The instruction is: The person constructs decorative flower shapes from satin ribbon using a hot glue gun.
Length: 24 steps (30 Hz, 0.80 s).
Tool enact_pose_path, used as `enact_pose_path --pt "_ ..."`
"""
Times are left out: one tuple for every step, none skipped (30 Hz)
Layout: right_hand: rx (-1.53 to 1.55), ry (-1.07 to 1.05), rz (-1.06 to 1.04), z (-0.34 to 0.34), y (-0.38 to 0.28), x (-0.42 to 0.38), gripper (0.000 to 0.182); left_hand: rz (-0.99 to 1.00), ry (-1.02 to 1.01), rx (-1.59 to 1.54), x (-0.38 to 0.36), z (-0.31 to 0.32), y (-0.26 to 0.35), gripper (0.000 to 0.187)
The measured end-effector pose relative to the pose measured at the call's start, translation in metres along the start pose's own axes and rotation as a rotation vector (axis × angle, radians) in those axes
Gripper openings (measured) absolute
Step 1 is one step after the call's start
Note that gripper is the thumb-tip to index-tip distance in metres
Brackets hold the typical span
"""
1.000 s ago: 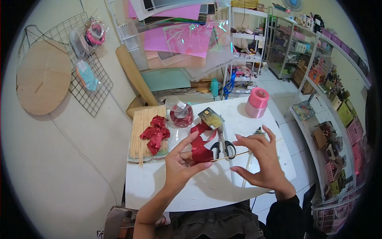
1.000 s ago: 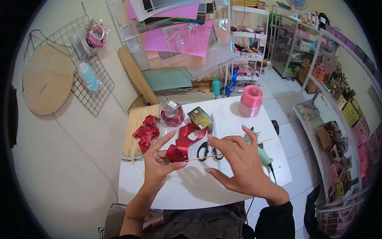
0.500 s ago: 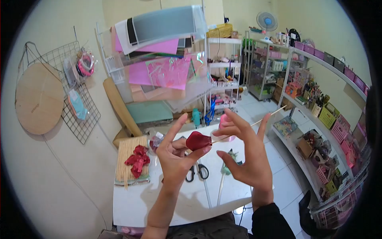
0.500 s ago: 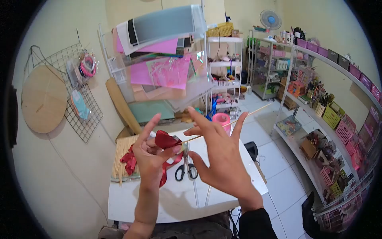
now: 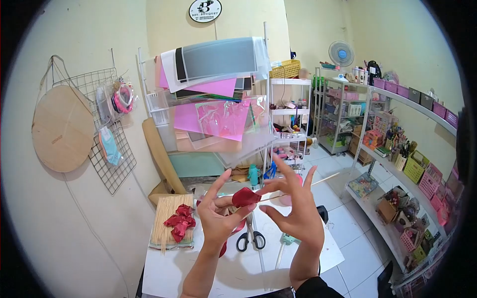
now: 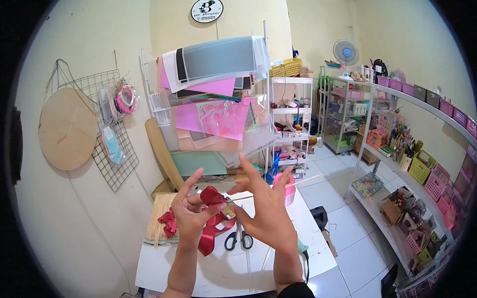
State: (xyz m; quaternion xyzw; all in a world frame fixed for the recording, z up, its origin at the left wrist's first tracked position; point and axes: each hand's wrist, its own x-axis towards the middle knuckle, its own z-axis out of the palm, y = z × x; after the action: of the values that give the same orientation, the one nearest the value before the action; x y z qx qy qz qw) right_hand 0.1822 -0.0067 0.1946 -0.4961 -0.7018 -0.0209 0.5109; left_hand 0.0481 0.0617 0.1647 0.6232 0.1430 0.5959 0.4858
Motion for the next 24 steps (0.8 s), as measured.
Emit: enact_pose_path --pt "0.008 0.0 0.002 0.001 -0.001 0.0 0.078 -0.003 0.001 0.007 0.0 0.0 0.001 0.073" --pt "-0.026 0.014 -0.003 0.001 -0.003 0.0 0.078 -0.002 -0.004 0.014 0.0 -0.001 0.001 0.072" --pt "-0.063 0.028 -0.012 0.002 -0.003 0.0 0.078 0.003 -0.008 0.018 -0.001 -0.001 0.001 0.072" --pt "-0.06 0.029 -0.016 0.003 -0.003 0.0 0.078 0.007 -0.007 0.02 -0.001 -0.002 0.001 0.072" --pt "-0.065 0.025 0.004 0.004 -0.003 -0.001 0.077 0.006 -0.008 0.012 -0.003 -0.002 0.001 0.072" --pt "-0.071 0.028 0.021 0.006 -0.003 -0.001 0.077 0.01 -0.013 0.004 -0.002 -0.002 0.001 0.072" --pt "-0.07 0.032 0.023 0.007 -0.004 -0.001 0.077 0.01 -0.018 0.006 -0.002 -0.002 0.002 0.072" --pt "-0.054 0.041 0.019 0.007 -0.004 0.0 0.076 -0.015 -0.005 -0.016 -0.001 -0.002 0.004 0.072" --pt "-0.04 0.048 0.016 0.008 -0.005 -0.001 0.075 -0.042 0.008 -0.04 -0.001 -0.001 0.005 0.073" --pt "-0.043 0.051 0.017 0.007 -0.005 -0.001 0.075 -0.041 0.004 -0.042 -0.001 -0.001 0.004 0.073" --pt "-0.036 0.043 0.031 0.008 -0.006 -0.002 0.075 -0.031 0.015 -0.031 -0.001 -0.002 0.003 0.07" --pt "-0.028 0.035 0.042 0.008 -0.006 -0.001 0.075 -0.018 0.027 -0.019 0.0 -0.003 0.002 0.067" --pt "-0.027 0.035 0.041 0.009 -0.006 0.0 0.075 -0.018 0.029 -0.018 0.001 -0.004 0.002 0.067" --pt "-0.022 0.034 0.03 0.009 -0.005 0.0 0.075 -0.032 0.025 -0.01 0.002 -0.005 0.0 0.067" --pt "-0.017 0.032 0.022 0.01 -0.005 0.0 0.075 -0.048 0.022 -0.003 0.001 -0.006 -0.002 0.067" --pt "-0.017 0.031 0.022 0.01 -0.004 0.0 0.075 -0.048 0.023 -0.003 0.002 -0.006 -0.004 0.067" --pt "-0.008 0.036 0.024 0.011 -0.003 0.0 0.075 -0.047 0.012 0.005 0.002 -0.008 -0.006 0.067" --pt "0.0 0.041 0.027 0.011 -0.002 0.001 0.076 -0.045 0.001 0.011 0.002 -0.008 -0.007 0.067" --pt "0.0 0.041 0.027 0.011 -0.001 0.001 0.076 -0.045 0.0 0.011 0.003 -0.008 -0.006 0.067" --pt "0.007 0.027 0.029 0.011 0.0 0.002 0.076 -0.061 0.001 -0.013 0.004 -0.008 -0.005 0.07" --pt "0.015 0.008 0.035 0.011 0.001 0.001 0.076 -0.082 0.005 -0.037 0.004 -0.008 -0.004 0.073" --pt "0.015 0.004 0.042 0.011 0.002 0.0 0.076 -0.09 0.007 -0.038 0.003 -0.007 -0.004 0.073" --pt "0.024 0.0 0.037 0.011 0.003 0.0 0.076 -0.087 0.01 -0.042 0.004 -0.007 -0.004 0.073" --pt "0.031 -0.001 0.027 0.011 0.004 0.0 0.076 -0.078 0.011 -0.044 0.005 -0.006 -0.004 0.073"
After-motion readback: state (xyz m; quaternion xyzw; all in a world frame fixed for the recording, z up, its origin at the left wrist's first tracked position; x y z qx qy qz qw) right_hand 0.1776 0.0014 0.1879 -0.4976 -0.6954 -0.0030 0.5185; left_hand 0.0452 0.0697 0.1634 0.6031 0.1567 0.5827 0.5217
